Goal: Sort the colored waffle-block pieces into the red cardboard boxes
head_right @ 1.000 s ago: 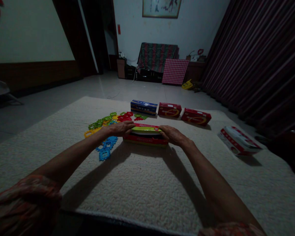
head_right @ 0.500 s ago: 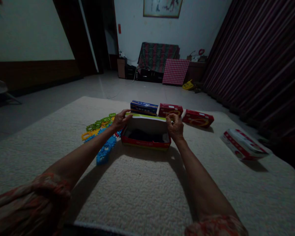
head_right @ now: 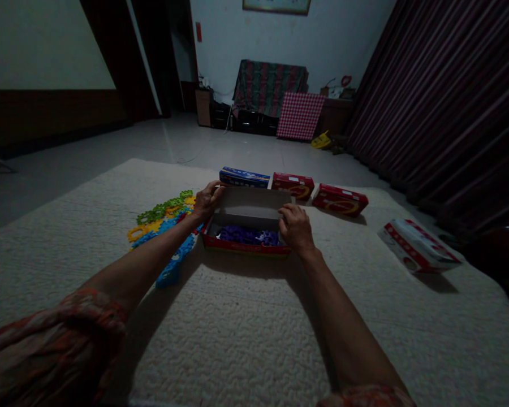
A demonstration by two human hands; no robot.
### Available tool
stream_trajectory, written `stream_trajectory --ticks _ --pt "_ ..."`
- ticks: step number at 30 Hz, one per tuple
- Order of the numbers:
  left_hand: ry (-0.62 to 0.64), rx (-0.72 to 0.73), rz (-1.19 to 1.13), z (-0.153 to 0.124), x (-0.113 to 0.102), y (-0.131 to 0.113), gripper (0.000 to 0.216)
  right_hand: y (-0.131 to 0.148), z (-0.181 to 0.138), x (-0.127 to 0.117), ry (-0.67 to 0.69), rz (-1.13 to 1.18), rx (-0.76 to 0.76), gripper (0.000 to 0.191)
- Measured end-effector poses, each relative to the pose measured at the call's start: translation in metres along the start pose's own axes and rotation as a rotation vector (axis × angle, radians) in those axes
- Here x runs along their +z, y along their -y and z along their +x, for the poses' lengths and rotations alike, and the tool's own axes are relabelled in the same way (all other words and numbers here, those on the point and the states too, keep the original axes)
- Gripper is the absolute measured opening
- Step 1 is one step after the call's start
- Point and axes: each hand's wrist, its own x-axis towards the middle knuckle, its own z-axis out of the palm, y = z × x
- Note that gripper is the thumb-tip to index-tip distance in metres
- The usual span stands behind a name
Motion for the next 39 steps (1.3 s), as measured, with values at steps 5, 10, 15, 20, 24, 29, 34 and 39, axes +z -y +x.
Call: stream_trajectory --ticks 5,10,15,20,24,29,34,39 --pt "0.053 -0.027 0.105 -0.001 -0.001 0.003 0.052 0.005 -0.004 -0.004 0.194 -0.063 0.122 0.029" --pt "0.015 0.088 0.226 -0.016 -0.013 0.003 0.048 0.005 -0.002 -0.004 0.289 -0.069 0.174 0.032" --pt "0.186 0.169 0.39 -0.034 -0.028 -0.004 0.04 0.003 0.002 -0.009 0.371 -0.063 0.215 0.033" --pt "0.43 0.054 0.531 -0.039 -0.034 -0.01 0.048 0.01 0.008 -0.021 0.487 -0.146 0.313 0.036" --pt "0.493 0.04 0.55 -0.039 -0.035 -0.011 0.039 0.023 0.013 -0.025 0.542 -0.23 0.351 0.04" --pt "0.502 0.026 0.578 -0.041 -0.036 -0.012 0.036 0.041 0.017 -0.022 0.551 -0.358 0.355 0.033" --pt "0.491 -0.004 0.636 -0.043 -0.034 -0.017 0.036 0.045 0.016 -0.014 0.509 -0.35 0.324 0.025" --pt "0.501 -0.011 0.675 -0.046 -0.034 -0.024 0.032 0.044 0.017 -0.015 0.55 -0.336 0.343 0.028"
